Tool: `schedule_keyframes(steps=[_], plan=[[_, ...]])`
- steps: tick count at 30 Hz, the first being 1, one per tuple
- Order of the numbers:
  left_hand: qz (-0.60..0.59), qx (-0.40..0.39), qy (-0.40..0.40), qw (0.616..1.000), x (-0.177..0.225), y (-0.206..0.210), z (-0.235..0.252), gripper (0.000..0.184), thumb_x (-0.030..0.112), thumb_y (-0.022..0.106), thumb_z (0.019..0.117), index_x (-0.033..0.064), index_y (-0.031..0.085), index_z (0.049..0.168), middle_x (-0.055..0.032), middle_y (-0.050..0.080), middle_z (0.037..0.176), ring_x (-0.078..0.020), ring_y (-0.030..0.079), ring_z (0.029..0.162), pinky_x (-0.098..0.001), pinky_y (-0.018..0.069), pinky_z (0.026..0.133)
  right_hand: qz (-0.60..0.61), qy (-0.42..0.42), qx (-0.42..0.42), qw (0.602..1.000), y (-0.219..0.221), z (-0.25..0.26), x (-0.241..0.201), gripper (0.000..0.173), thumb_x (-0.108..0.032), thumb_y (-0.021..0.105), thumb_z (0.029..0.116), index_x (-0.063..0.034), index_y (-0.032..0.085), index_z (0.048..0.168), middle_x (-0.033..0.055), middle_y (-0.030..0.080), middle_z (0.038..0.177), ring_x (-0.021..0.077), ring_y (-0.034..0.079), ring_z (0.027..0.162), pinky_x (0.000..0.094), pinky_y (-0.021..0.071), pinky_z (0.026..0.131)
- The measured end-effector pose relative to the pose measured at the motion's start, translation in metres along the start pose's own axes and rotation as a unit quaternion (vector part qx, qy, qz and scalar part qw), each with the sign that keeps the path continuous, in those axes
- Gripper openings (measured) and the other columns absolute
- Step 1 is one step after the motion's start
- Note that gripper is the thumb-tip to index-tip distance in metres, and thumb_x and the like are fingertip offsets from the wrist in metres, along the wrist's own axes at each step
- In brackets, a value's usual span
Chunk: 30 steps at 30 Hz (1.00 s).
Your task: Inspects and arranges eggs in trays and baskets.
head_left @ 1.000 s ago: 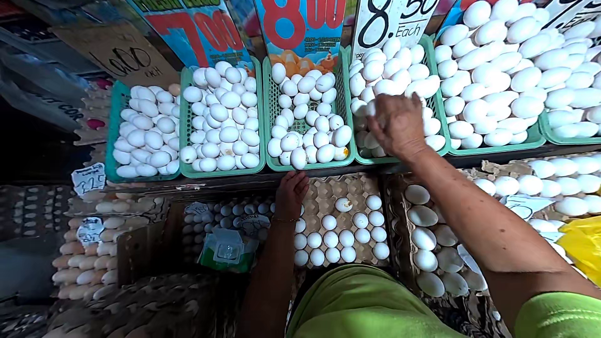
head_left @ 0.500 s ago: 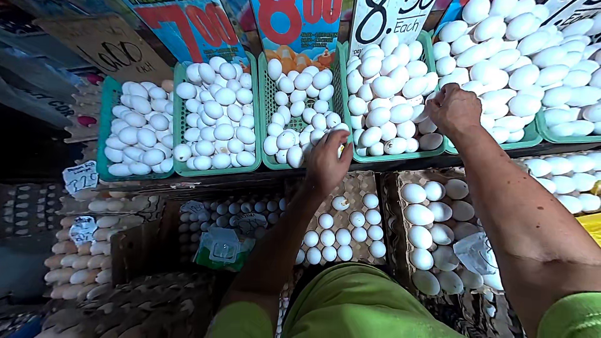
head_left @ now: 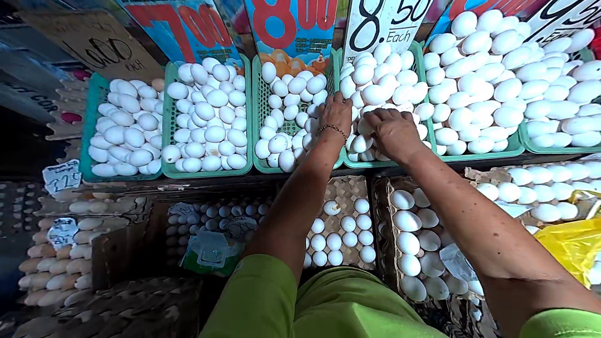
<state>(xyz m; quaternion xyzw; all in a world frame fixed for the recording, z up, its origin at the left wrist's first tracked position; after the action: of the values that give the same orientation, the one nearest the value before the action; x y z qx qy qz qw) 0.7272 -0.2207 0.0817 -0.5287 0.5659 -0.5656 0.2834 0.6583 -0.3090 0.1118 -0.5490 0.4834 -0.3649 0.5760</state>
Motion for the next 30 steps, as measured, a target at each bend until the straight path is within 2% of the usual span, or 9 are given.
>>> schedule_keyframes(steps=[2, 5, 8, 10, 13, 16, 22, 26, 30], plan=[[0.001, -0.002, 0.002, 1.000, -0.001, 0.000, 0.001, 0.055, 0.027, 0.077, 0.0894, 0.0116, 0.061, 0.140, -0.0190, 0.054, 0.143, -0.0408, 0.049, 0.133, -0.0571, 0.0439, 0.104, -0.018, -0.008, -0.005, 1.000, 0.003, 0.005, 0.001, 0.048, -0.003, 0.068, 0.0934, -0.0060, 0.058, 0.141, 0.0234, 0.062, 0.134, 0.0469, 0.058, 0.124, 0.0679, 0.0430, 0.099], [-0.012, -0.007, -0.002, 1.000, -0.001, 0.001, -0.009, 0.053, 0.035, 0.074, 0.0923, 0.0086, 0.062, 0.137, -0.0181, 0.058, 0.138, -0.0387, 0.051, 0.131, -0.0558, 0.0412, 0.105, 0.015, -0.008, 0.006, 1.000, -0.010, -0.001, 0.009, 0.046, -0.013, 0.070, 0.0955, -0.0032, 0.059, 0.139, 0.0249, 0.065, 0.129, 0.0465, 0.059, 0.123, 0.0682, 0.0406, 0.103], [-0.056, -0.011, -0.010, 0.998, -0.001, 0.007, -0.025, 0.054, 0.045, 0.069, 0.0947, 0.0036, 0.065, 0.130, -0.0198, 0.063, 0.130, -0.0388, 0.055, 0.127, -0.0576, 0.0420, 0.104, 0.057, 0.017, 0.010, 0.998, -0.034, -0.023, 0.024, 0.045, -0.014, 0.073, 0.0935, -0.0013, 0.061, 0.135, 0.0281, 0.065, 0.125, 0.0505, 0.059, 0.121, 0.0723, 0.0425, 0.098], [-0.071, -0.019, -0.020, 0.997, 0.001, 0.012, -0.033, 0.056, 0.048, 0.064, 0.0977, 0.0035, 0.064, 0.131, -0.0193, 0.065, 0.129, -0.0379, 0.056, 0.127, -0.0573, 0.0422, 0.105, 0.049, 0.054, -0.013, 0.997, -0.041, -0.043, 0.040, 0.045, -0.015, 0.074, 0.0936, -0.0001, 0.061, 0.134, 0.0300, 0.065, 0.122, 0.0528, 0.059, 0.118, 0.0735, 0.0435, 0.096], [-0.070, -0.011, -0.030, 0.997, 0.005, 0.013, -0.039, 0.053, 0.047, 0.057, 0.1019, 0.0089, 0.060, 0.139, -0.0171, 0.065, 0.132, -0.0361, 0.057, 0.127, -0.0557, 0.0419, 0.105, 0.025, 0.108, -0.039, 0.993, -0.034, -0.067, 0.065, 0.040, -0.014, 0.074, 0.0938, 0.0038, 0.063, 0.128, 0.0329, 0.065, 0.117, 0.0558, 0.061, 0.114, 0.0741, 0.0467, 0.092], [-0.046, 0.013, -0.028, 0.998, 0.009, 0.011, -0.042, 0.050, 0.047, 0.054, 0.1035, 0.0116, 0.063, 0.138, -0.0138, 0.062, 0.137, -0.0349, 0.054, 0.130, -0.0549, 0.0405, 0.106, 0.020, 0.142, -0.071, 0.987, -0.017, -0.073, 0.076, 0.039, -0.014, 0.073, 0.0949, 0.0045, 0.063, 0.127, 0.0335, 0.065, 0.114, 0.0561, 0.061, 0.112, 0.0729, 0.0489, 0.088], [-0.043, 0.014, -0.026, 0.999, 0.013, 0.015, -0.050, 0.052, 0.045, 0.044, 0.1078, 0.0114, 0.057, 0.145, -0.0125, 0.062, 0.138, -0.0318, 0.054, 0.132, -0.0539, 0.0351, 0.113, 0.022, 0.138, -0.081, 0.987, -0.014, -0.073, 0.070, 0.043, -0.008, 0.075, 0.0927, 0.0035, 0.061, 0.132, 0.0326, 0.064, 0.117, 0.0551, 0.063, 0.109, 0.0721, 0.0499, 0.088], [-0.132, 0.126, 0.015, 0.983, 0.014, -0.001, -0.087, 0.043, 0.039, 0.053, 0.1053, 0.0151, 0.063, 0.140, -0.0061, 0.062, 0.141, -0.0281, 0.054, 0.133, -0.0521, 0.0366, 0.112, 0.034, 0.149, -0.108, 0.982, -0.004, -0.078, 0.077, 0.044, -0.005, 0.074, 0.0931, 0.0050, 0.059, 0.134, 0.0355, 0.061, 0.122, 0.0575, 0.063, 0.107, 0.0748, 0.0488, 0.087], [-0.220, 0.178, 0.067, 0.957, 0.007, -0.003, -0.141, 0.036, 0.027, 0.059, 0.1030, 0.0130, 0.066, 0.136, -0.0077, 0.065, 0.135, -0.0281, 0.057, 0.127, -0.0511, 0.0426, 0.108, 0.051, 0.159, -0.122, 0.978, -0.001, -0.082, 0.082, 0.047, -0.003, 0.072, 0.0943, 0.0054, 0.055, 0.137, 0.0375, 0.056, 0.130, 0.0606, 0.061, 0.109, 0.0774, 0.0467, 0.086]])
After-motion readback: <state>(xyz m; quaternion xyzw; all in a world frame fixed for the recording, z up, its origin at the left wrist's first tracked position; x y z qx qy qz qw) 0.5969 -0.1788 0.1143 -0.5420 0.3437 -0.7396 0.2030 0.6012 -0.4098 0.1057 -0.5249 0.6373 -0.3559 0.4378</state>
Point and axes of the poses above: each hand's wrist, its own z-axis towards the middle knuckle, its own y-axis out of the palm, x = y × z, the point moved 10 cm from there along z, towards the middle knuckle
